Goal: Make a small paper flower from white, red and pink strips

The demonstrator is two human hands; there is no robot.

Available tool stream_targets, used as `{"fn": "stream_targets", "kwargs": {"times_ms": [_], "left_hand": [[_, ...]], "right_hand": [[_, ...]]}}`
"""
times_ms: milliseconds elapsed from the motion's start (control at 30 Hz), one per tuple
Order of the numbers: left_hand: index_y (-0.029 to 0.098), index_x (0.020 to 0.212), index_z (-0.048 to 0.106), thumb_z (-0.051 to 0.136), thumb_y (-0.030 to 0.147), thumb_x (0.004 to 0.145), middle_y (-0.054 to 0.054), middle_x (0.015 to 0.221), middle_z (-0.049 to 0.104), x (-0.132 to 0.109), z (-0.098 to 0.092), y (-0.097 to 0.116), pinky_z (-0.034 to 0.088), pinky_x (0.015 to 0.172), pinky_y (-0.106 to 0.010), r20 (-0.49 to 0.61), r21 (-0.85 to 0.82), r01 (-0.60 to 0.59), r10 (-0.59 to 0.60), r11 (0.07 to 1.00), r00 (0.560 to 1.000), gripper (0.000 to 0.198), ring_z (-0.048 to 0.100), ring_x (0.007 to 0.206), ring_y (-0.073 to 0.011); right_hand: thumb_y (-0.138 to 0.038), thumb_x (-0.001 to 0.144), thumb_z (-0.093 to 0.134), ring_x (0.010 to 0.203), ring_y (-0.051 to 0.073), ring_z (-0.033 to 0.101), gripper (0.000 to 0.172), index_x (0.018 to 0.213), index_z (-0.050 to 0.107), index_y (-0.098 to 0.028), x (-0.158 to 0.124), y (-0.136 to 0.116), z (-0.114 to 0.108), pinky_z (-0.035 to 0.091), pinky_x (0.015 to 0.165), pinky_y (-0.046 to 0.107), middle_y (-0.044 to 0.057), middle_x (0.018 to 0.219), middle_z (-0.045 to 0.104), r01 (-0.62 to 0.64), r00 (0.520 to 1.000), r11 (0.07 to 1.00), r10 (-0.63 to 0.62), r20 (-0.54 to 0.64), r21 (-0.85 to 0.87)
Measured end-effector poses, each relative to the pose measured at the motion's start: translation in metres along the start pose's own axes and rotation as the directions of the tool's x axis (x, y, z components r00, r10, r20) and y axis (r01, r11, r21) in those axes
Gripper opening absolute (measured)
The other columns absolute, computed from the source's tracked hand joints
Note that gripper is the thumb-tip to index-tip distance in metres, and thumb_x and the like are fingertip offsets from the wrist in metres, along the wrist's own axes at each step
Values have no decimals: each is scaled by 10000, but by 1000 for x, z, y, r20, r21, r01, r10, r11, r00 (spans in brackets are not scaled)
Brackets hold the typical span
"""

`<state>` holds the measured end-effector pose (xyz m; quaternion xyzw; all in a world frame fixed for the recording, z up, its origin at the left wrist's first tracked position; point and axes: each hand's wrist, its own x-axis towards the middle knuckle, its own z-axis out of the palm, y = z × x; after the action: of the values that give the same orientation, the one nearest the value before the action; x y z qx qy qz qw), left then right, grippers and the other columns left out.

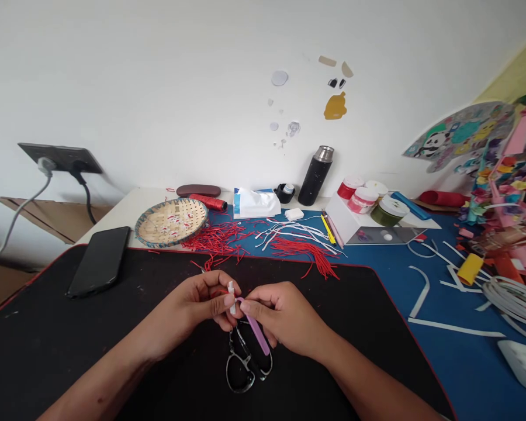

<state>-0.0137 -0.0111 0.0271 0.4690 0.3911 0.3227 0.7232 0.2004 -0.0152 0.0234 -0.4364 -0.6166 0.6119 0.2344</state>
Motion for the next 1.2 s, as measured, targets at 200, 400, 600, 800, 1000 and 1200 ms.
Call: {"fn": "stream_targets", "kwargs": {"times_ms": [200,400,600,800,1000,1200], "left_hand": [[149,894,681,874,394,794,-23,793,717,2,0,1,558,652,-239,5,16,10,-10,1000,1000,327,668,720,-144],[145,874,677,869,436,788,-20,776,717,2,1,1,550,644,-241,-6,37,23,-23,999,1000,359,657,700,-139],[144,868,688,861,466,789,-29,781,725,2,2,1,551,645,-244,-10,41,29,-29,999,1000,374,667,695,-143],[142,861,704,854,473,796,-31,777,731,2,2,-1,556,647,-240,-20,37,20,-20,999,1000,370,678,688,-145],[141,852,716,889,449,760,-42,750,749,3,3,-2,554,622,-228,-36,-33,32,-33,999,999,365,686,664,-147],[140,832,728,909,414,745,-46,727,753,3,3,-3,561,599,-216,-38,-84,28,-32,996,999,340,690,640,-146]], "right_hand": [[-278,976,612,411,61,472,248,803,732,-148,0,-2,1,309,391,147,-57,523,534,-20,1000,1000,20,-12,-18],[-286,978,611,413,63,471,247,819,742,-151,1,-2,1,314,397,151,-55,521,536,-34,999,999,34,9,-28],[-306,978,610,419,70,477,243,851,759,-162,1,0,0,312,390,157,-49,540,539,-36,999,999,36,14,-13],[-335,980,610,394,71,472,256,859,744,-153,2,3,-1,314,381,161,-53,511,531,-41,998,999,41,42,-7],[-363,980,607,378,73,475,285,816,710,-154,3,4,-3,296,360,157,-55,483,530,-58,997,998,56,55,21],[-371,974,610,371,77,473,278,819,695,-156,3,3,-2,297,355,155,-59,463,524,-62,996,997,58,71,46]]}}
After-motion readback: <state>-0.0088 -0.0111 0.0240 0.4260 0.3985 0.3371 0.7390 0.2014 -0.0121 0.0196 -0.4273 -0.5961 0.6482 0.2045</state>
